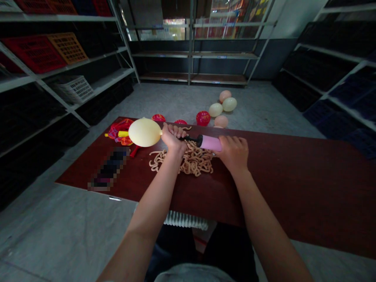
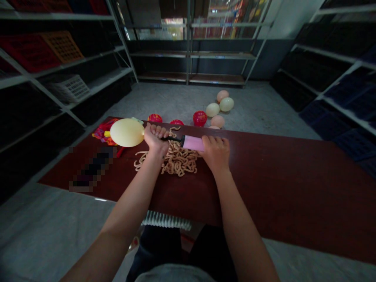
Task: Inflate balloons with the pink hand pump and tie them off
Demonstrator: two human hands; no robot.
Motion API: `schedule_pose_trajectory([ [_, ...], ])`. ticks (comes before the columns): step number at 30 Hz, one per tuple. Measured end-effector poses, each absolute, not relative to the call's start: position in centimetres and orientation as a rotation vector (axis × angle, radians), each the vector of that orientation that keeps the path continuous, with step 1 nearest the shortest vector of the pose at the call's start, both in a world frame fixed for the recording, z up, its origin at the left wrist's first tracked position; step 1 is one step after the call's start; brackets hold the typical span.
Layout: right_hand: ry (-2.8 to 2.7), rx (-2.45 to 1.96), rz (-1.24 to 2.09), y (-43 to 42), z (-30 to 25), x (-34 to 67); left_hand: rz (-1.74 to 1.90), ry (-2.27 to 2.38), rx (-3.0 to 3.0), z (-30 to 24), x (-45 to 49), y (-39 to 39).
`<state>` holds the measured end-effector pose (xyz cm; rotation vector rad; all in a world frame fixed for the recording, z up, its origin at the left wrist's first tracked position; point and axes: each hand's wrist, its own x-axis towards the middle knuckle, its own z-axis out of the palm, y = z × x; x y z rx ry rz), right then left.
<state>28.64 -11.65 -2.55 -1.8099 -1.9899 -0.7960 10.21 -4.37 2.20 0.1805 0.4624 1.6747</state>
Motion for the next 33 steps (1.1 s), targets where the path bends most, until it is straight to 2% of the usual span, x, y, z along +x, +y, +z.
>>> schedule_pose_trajectory([
  [11, -1.814, -1.899, -0.777, -11.9, -2.5, 33.6, 1.768, 0.418, 0.297, 4.0, 7.0, -4.2],
  [24, -1.901, -1.953, -0.636, -13.1, -0.9, 30.2, 1.77, 0.528, 0.336, 3.6, 8.3, -5.1],
  [33, -2.009, -1.878, -0.541, -12.9, -2.8, 27.5, 1.61, 0.55, 0.347, 1.9, 13.2, -6.5],
])
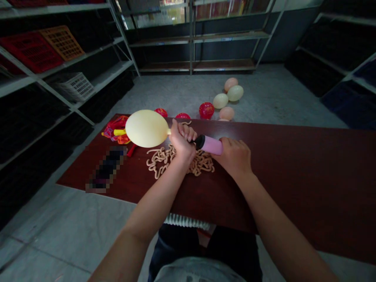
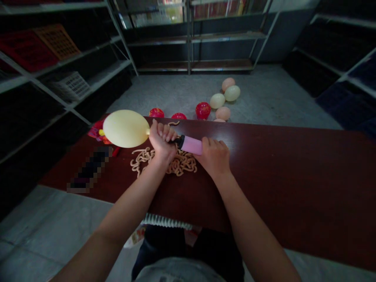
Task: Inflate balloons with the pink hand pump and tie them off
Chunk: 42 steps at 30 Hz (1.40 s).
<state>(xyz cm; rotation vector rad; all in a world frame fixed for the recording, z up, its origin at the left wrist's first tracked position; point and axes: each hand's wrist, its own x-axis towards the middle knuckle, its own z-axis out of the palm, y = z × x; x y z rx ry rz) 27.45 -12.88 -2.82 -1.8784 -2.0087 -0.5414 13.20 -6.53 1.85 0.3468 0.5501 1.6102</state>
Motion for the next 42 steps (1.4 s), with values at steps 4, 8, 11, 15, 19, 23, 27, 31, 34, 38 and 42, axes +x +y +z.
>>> schedule_pose_trajectory([
  [4, -1.975, -1.876, -0.571, -12.3, -3.4, 27.6, 1.616, 0.522, 0.277, 1.4, 13.5, -6.0],
  [8, -2.0, -1.843, -0.627, -11.8, -3.4, 28.1, 1.653, 0.542, 0.223, 1.3, 12.9, -5.1],
  [11, -2.022, -1.845, -0.693, -11.8, -3.5, 28.9, 1.677, 0.514, 0.203, 1.2, 12.2, -4.6],
  [15, -1.994, -1.894, -0.801, -12.2, -3.4, 30.8, 1.699, 0.497, 0.17, 1.3, 11.1, -4.1],
  [19, -1.937, -1.928, -0.807, -12.3, -3.1, 33.1, 1.718, 0.495, 0.166, 2.0, 9.8, -3.8],
  [23, -1.894, -1.948, -0.751, -12.1, -2.8, 34.2, 1.758, 0.47, 0.195, 2.8, 8.5, -3.7],
  [27, -1.843, -1.998, -0.705, -12.2, -2.8, 33.5, 1.793, 0.432, 0.286, 3.2, 8.0, -4.0],
  [31, -1.846, -2.028, -0.651, -12.3, -2.8, 32.8, 1.814, 0.451, 0.301, 2.9, 8.5, -4.2],
  [34, -1.903, -2.006, -0.603, -12.4, -2.3, 32.0, 1.81, 0.473, 0.282, 2.4, 9.3, -4.4],
  [38, -1.975, -1.956, -0.545, -12.9, -1.4, 30.1, 1.761, 0.5, 0.316, 2.4, 10.6, -5.4],
  [42, -2.057, -1.863, -0.518, -13.3, -1.6, 28.3, 1.69, 0.551, 0.357, 2.6, 12.3, -6.8],
])
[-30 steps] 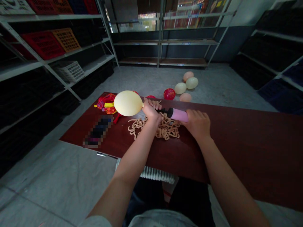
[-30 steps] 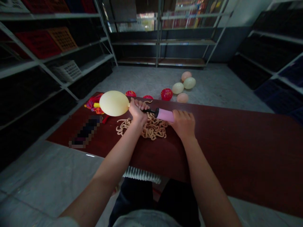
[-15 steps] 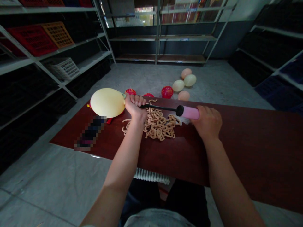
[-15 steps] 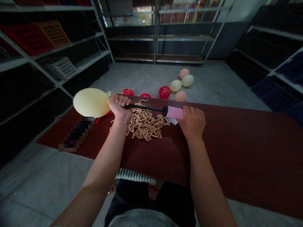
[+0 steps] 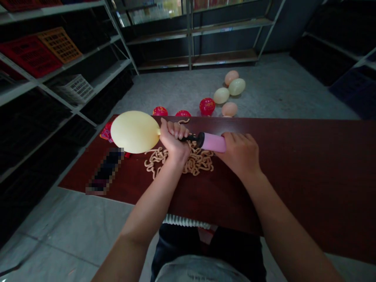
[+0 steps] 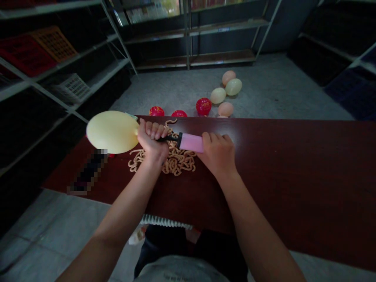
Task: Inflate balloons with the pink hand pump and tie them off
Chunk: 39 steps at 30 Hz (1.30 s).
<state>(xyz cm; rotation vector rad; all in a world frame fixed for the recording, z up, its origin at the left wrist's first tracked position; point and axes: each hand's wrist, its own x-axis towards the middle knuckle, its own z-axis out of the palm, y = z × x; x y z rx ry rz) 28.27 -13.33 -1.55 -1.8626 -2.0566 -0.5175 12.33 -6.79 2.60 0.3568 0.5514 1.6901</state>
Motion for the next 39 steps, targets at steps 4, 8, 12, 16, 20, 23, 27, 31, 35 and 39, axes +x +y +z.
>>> schedule_pose_trajectory([
  [4, -2.06, -1.847, -0.513, -13.2, -2.4, 27.8, 1.641, 0.591, 0.367, 2.4, 13.5, -7.3],
  [8, -2.033, -1.837, -0.537, -12.7, -2.6, 28.1, 1.632, 0.57, 0.287, 2.2, 13.3, -6.6],
  [12, -1.997, -1.793, -0.618, -12.3, -2.6, 28.1, 1.651, 0.521, 0.218, 2.1, 12.2, -5.4],
  [16, -1.986, -1.788, -0.75, -11.9, -2.9, 28.7, 1.662, 0.493, 0.161, 2.0, 10.9, -4.5],
  [20, -1.977, -1.851, -0.819, -12.0, -3.1, 30.5, 1.679, 0.494, 0.127, 2.2, 9.8, -3.9],
  [23, -1.942, -1.933, -0.802, -12.3, -3.1, 32.2, 1.702, 0.474, 0.149, 2.5, 9.1, -3.8],
  [27, -1.871, -1.994, -0.754, -12.6, -2.9, 33.7, 1.737, 0.425, 0.191, 2.7, 8.2, -3.6],
  [31, -1.838, -1.983, -0.703, -12.4, -3.0, 33.6, 1.758, 0.384, 0.216, 2.9, 7.7, -3.7],
  [35, -1.819, -1.996, -0.675, -12.4, -3.1, 32.7, 1.801, 0.393, 0.232, 3.0, 7.8, -4.0],
  [39, -1.811, -2.012, -0.647, -12.5, -2.8, 32.0, 1.82, 0.448, 0.262, 3.2, 8.4, -4.6],
])
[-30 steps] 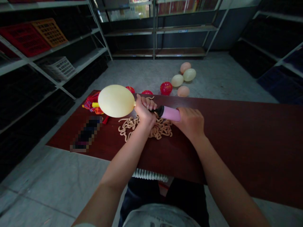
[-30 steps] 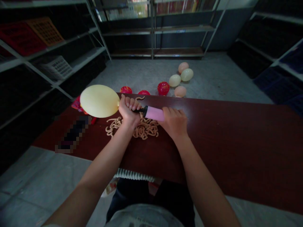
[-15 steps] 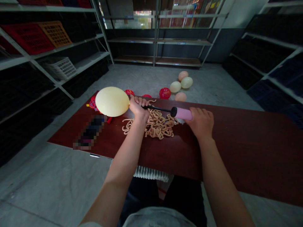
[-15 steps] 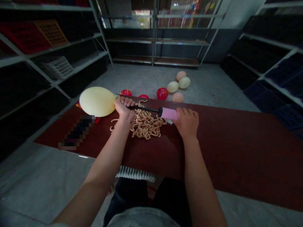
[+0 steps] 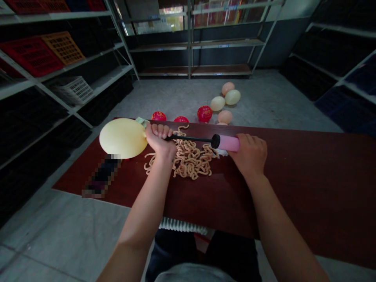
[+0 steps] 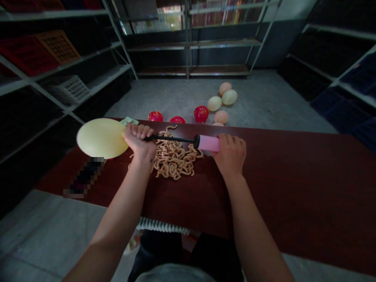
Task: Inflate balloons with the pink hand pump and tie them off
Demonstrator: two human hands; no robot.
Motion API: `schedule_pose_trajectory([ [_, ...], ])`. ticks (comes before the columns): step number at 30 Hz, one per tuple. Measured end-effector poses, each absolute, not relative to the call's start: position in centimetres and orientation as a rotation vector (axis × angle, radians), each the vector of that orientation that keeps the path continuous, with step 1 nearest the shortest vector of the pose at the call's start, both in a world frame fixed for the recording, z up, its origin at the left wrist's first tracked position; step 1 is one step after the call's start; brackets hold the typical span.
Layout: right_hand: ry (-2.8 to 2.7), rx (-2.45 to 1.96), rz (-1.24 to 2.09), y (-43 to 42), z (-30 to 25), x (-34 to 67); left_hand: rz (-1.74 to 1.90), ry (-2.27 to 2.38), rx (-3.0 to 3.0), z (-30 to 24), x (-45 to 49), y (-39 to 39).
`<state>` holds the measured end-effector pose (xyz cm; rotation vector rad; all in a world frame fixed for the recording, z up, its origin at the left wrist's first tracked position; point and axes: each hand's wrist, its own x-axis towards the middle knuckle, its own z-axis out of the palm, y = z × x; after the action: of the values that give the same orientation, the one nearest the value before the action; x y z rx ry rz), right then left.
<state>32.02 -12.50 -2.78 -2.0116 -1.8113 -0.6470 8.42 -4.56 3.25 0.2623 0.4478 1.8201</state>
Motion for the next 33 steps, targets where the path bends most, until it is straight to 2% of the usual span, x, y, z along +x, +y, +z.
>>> schedule_pose_trajectory([
  [15, -2.014, -1.843, -0.443, -13.0, -2.8, 27.5, 1.659, 0.495, 0.369, 1.6, 13.8, -7.1],
  [25, -1.997, -1.791, -0.701, -11.7, -3.3, 28.2, 1.67, 0.51, 0.205, 1.9, 11.9, -5.2],
  [33, -1.865, -1.92, -0.782, -12.3, -3.2, 30.7, 1.704, 0.489, 0.118, 1.8, 10.3, -4.1],
])
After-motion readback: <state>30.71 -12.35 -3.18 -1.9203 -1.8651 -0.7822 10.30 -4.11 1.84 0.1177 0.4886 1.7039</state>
